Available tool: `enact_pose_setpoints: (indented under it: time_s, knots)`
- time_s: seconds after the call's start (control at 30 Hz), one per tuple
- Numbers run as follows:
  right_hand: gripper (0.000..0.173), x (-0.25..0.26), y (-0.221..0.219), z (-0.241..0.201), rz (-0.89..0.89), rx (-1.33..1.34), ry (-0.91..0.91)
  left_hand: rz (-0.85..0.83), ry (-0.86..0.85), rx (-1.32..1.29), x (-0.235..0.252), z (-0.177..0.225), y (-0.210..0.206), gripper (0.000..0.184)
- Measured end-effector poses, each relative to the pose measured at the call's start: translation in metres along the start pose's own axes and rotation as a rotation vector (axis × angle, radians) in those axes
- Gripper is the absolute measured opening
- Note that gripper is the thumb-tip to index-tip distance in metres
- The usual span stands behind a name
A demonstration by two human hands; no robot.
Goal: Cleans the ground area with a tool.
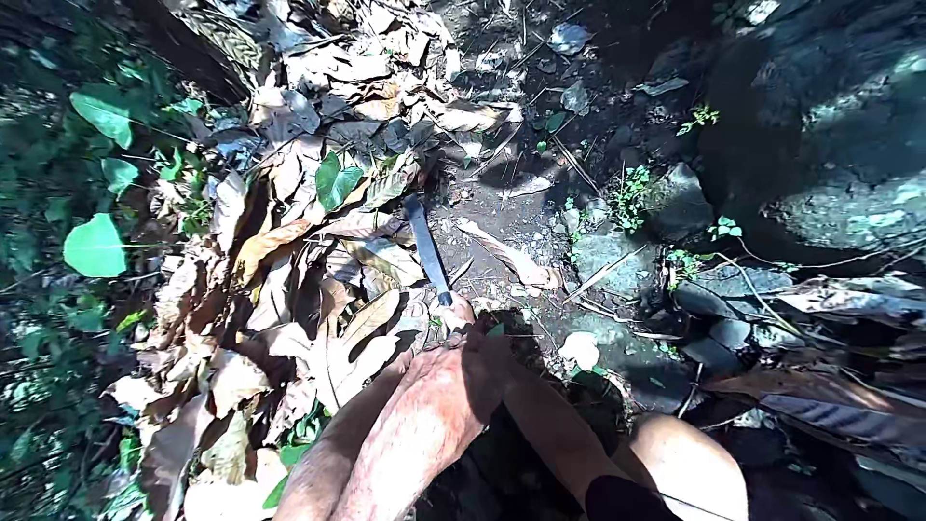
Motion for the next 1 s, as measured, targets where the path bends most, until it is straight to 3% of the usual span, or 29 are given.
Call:
enact_pose_setpoints:
  time_s: [0.07,0.13,0.27,0.37,0.47,0.57,0.67,0.7,0.8,0.93,1.0]
  knots:
    - [0.046,-0.059,0.018,-0.025,-0.125,-0.161,0.069,0.054,-0.01,0.005,0.001,-0.004,0.002,0.048]
    - [0.045,-0.078,0.036,-0.017,-0.09,-0.141,-0.009,0.067,0.037,0.041,0.001,-0.011,0.001,0.05]
    - [0.051,-0.013,0.089,0.053,0.363,0.041,-0.082,0.126,0.027,0.108,-0.011,-0.019,0.0,0.049]
    - [0.055,0.02,0.155,0.06,0.577,0.251,-0.229,0.147,-0.017,0.141,-0.021,-0.019,-0.003,0.046]
    - [0.052,0.06,0.171,0.054,0.71,0.546,-0.251,0.118,-0.019,0.155,-0.021,-0.022,-0.012,0.046]
    - [0.043,0.081,0.122,0.044,0.503,0.551,-0.25,0.076,-0.002,0.192,-0.015,-0.021,-0.021,0.046]
    - [0.05,0.064,0.06,0.045,0.104,0.153,-0.156,0.052,-0.021,0.186,-0.007,-0.011,-0.023,0.046]
    - [0.053,0.05,0.048,0.039,0.042,0.038,-0.083,0.046,-0.012,0.171,-0.004,-0.01,-0.021,0.045]
    - [0.052,-0.019,0.031,0.032,0.074,-0.126,0.069,0.045,0.011,0.149,0.004,-0.009,-0.018,0.048]
    - [0.047,-0.127,0.042,0.018,0.225,-0.019,0.098,0.001,0.062,0.079,0.01,-0.004,-0.013,0.049]
    - [0.043,-0.18,0.047,0.001,0.084,0.147,-0.189,-0.015,0.057,0.04,0.009,-0.001,-0.01,0.049]
Point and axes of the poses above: each hand's wrist, its own x-axis towards the middle knuckle, its own y-axis out of the back of the hand, z = x × y, the point moved 9 cm from there along x, towards the middle knuckle, and after that the axes turned 13 degrees about -x, right-handed, at the moved point
